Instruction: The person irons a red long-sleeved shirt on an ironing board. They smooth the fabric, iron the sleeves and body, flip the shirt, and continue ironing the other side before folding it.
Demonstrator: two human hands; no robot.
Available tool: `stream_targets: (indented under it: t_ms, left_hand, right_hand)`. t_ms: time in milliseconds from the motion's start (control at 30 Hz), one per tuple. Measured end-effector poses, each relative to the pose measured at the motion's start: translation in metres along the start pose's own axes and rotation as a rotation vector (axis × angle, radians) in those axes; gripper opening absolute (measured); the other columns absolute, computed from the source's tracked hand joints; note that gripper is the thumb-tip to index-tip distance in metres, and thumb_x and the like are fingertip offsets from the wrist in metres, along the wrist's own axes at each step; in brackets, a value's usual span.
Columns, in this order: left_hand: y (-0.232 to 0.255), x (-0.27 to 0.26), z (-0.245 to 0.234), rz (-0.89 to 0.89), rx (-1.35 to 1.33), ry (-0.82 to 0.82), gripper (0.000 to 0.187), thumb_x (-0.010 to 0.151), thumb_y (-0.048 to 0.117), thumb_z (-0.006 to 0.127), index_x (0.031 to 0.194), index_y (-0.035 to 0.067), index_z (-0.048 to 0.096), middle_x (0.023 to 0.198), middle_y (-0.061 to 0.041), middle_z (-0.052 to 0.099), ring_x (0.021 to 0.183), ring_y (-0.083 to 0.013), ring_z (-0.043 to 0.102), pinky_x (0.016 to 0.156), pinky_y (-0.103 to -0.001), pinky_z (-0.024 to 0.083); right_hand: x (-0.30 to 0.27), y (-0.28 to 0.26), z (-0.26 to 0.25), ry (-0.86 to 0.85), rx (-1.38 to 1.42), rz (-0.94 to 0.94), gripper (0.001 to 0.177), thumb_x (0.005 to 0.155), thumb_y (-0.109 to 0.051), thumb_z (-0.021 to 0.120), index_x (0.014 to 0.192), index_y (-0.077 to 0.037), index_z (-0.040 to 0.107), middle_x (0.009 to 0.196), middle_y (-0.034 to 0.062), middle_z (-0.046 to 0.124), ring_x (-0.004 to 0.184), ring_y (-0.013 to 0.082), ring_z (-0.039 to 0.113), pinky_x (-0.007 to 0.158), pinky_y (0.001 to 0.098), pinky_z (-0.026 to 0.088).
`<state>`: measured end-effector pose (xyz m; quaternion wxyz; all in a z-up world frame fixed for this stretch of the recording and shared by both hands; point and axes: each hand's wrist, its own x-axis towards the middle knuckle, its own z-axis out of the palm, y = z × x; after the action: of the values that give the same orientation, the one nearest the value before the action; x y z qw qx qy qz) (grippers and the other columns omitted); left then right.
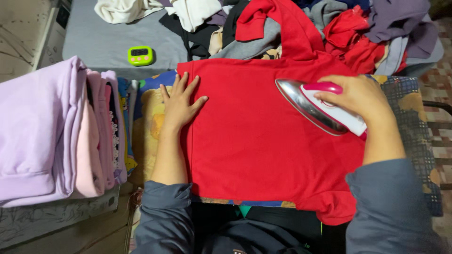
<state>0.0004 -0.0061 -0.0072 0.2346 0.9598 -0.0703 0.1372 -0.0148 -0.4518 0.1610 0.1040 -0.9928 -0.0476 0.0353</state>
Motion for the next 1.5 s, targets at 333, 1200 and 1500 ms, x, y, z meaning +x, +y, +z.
stream_targets:
  t_ms: [333,1200,1500]
  left_hand:
    - [0.006,0.001,-0.005,-0.017,0.01,-0.016,0.07,0.091,0.056,0.069,0.152,0.028,0.051,0.163,-0.011,0.039,0.155,-0.0329,0.026,0.119,-0.07,0.002]
    - [0.005,0.002,-0.001,-0.024,-0.015,-0.001,0.069,0.091,0.056,0.067,0.152,0.027,0.052,0.163,-0.012,0.039,0.155,-0.032,0.026,0.121,-0.068,0.001]
    - [0.005,0.002,-0.002,-0.021,-0.034,-0.003,0.07,0.09,0.057,0.068,0.151,0.027,0.052,0.163,-0.011,0.039,0.155,-0.0326,0.025,0.121,-0.067,0.001]
  right_hand:
    - [-0.11,-0.034,0.011,-0.126,-0.094,-0.175,0.056,0.074,-0.069,0.071,0.119,-0.036,0.074,0.1,0.006,0.08,0.08,0.0318,0.076,0.071,0.0444,0.06]
    - [0.063,-0.113,0.053,0.224,-0.182,-0.26,0.06,0.083,-0.068,0.072,0.128,-0.027,0.074,0.091,0.0164,0.076,0.081,0.0367,0.073,0.07,0.0499,0.057]
    - [0.041,-0.132,0.034,0.016,-0.014,-0.196,0.052,0.078,-0.062,0.075,0.12,-0.031,0.076,0.098,0.012,0.076,0.091,0.0375,0.072,0.078,0.0521,0.055]
